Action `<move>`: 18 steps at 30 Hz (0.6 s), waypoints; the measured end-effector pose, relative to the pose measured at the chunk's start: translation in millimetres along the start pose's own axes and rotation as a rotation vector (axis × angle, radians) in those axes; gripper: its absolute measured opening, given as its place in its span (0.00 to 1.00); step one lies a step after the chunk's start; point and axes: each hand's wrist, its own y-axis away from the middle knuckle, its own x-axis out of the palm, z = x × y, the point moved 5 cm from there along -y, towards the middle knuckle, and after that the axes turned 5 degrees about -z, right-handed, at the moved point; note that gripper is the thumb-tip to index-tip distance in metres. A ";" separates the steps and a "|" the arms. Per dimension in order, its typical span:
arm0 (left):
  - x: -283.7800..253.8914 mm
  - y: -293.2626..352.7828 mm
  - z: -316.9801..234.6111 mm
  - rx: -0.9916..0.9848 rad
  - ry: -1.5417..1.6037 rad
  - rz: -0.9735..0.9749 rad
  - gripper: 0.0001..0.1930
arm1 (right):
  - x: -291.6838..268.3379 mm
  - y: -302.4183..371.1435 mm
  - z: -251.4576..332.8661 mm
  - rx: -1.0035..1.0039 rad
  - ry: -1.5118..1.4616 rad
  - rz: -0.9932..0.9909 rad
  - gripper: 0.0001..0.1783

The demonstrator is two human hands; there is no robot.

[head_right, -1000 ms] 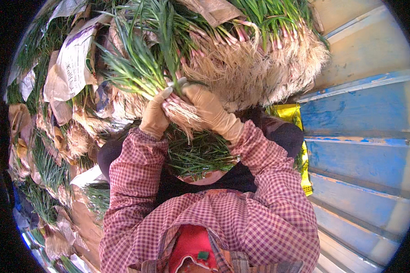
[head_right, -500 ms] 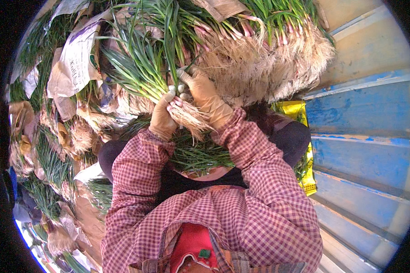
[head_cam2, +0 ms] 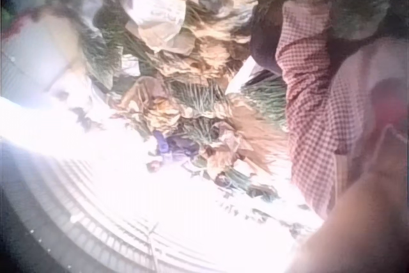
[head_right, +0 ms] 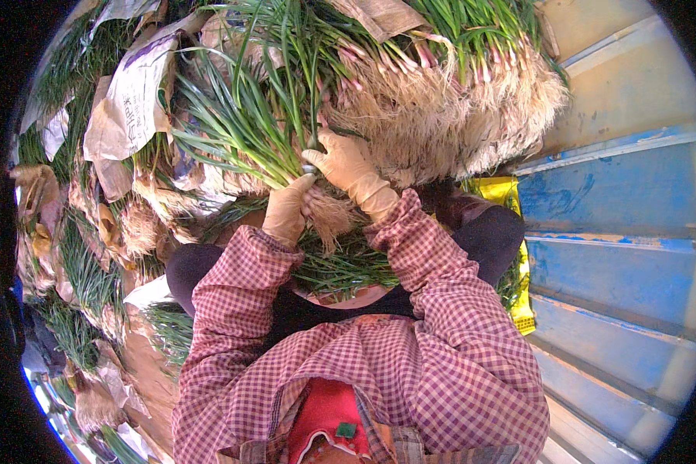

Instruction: The person sits cross-legged in a truck bed and cleans bundles of green onions by hand. They remove soil and debris from the roots, shake off loose dirt, and place the cleaned bundles aside.

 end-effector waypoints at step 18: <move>12.5 20.9 -16.6 -0.226 0.635 0.314 0.17 | -48.7 -39.5 25.2 0.009 0.222 -0.185 0.19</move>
